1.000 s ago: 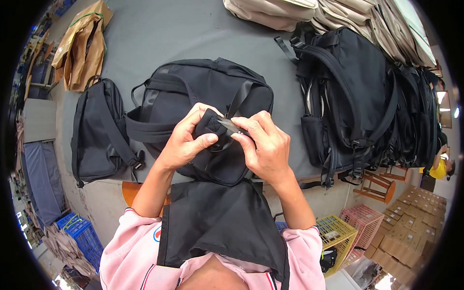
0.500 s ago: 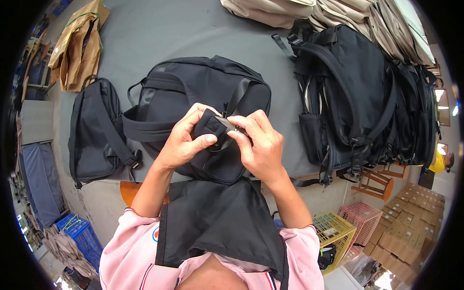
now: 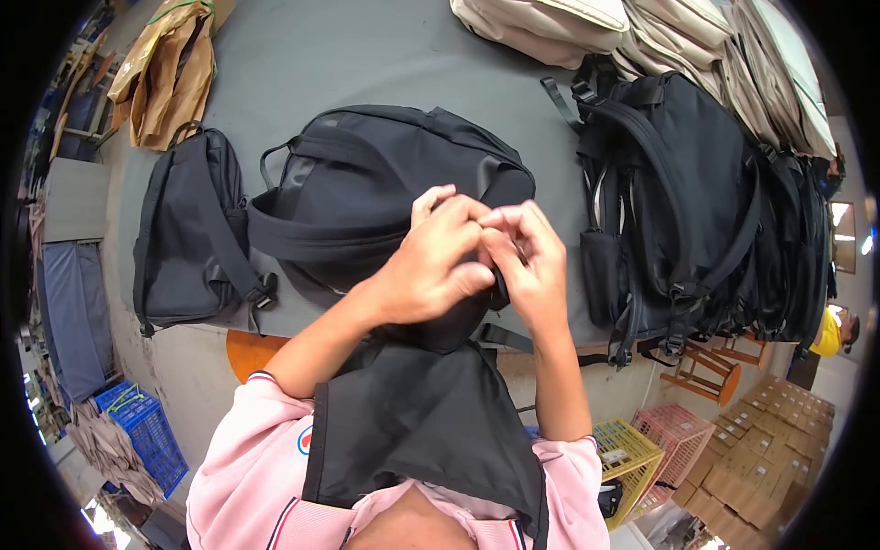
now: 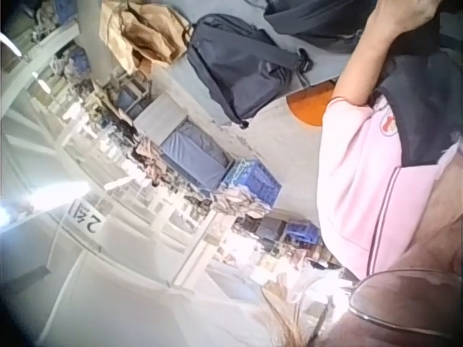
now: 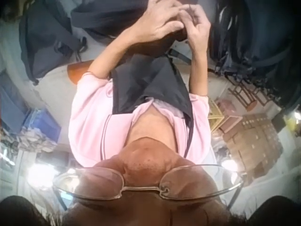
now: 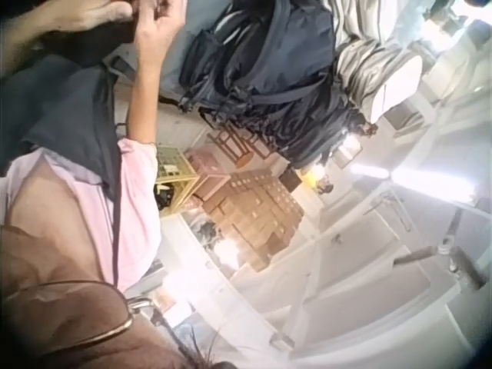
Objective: Inspecting and cleaning loose threads on backpacks in a factory setting.
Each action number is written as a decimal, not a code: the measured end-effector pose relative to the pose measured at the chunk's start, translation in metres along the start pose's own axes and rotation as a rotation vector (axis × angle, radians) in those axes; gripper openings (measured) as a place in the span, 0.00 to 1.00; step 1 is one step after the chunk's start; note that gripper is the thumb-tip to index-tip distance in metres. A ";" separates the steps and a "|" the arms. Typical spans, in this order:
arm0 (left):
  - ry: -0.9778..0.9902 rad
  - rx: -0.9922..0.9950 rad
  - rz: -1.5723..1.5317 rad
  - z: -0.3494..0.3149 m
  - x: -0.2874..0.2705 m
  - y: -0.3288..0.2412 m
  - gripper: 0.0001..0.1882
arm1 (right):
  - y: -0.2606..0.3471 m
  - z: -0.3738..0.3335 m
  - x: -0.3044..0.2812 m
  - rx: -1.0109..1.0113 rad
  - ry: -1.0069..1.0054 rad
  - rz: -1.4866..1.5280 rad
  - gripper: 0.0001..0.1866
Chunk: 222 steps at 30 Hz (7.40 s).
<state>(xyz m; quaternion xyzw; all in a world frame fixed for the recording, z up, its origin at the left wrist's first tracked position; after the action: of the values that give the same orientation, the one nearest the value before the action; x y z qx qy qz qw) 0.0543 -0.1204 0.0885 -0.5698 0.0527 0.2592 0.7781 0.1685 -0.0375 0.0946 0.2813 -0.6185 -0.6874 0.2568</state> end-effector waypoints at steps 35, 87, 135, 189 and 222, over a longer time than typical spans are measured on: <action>-0.785 -0.495 -1.174 -0.049 -0.186 0.056 0.13 | 0.065 0.122 -0.033 0.107 0.223 0.760 0.14; -0.034 -0.299 -1.176 0.149 0.023 -0.113 0.09 | 0.207 -0.064 -0.267 -0.705 -1.045 -1.163 0.15; -0.230 -1.026 0.688 -0.235 -0.176 0.076 0.27 | 0.035 -0.019 -0.043 -0.273 -0.207 -0.109 0.11; -0.482 -1.044 -0.133 -0.229 -0.028 0.005 0.26 | -0.055 -0.067 -0.052 -0.050 0.247 -0.689 0.24; -0.542 -1.221 -0.358 -0.330 -0.194 0.040 0.31 | -0.106 0.006 0.160 0.268 0.355 -0.226 0.33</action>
<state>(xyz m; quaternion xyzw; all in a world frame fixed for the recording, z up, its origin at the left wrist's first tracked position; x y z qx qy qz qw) -0.0605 -0.4799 0.0135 -0.8209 -0.3937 0.2433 0.3345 0.0502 -0.1346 -0.0211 0.4963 -0.6140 -0.5635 0.2433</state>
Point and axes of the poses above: each hand's wrist, its own z-axis towards the middle knuckle, its own x-axis out of the palm, y = z × x, the point moved 3 cm from there along z, towards the middle knuckle, and after that the axes turned 6 degrees about -x, right-handed, at the moved point
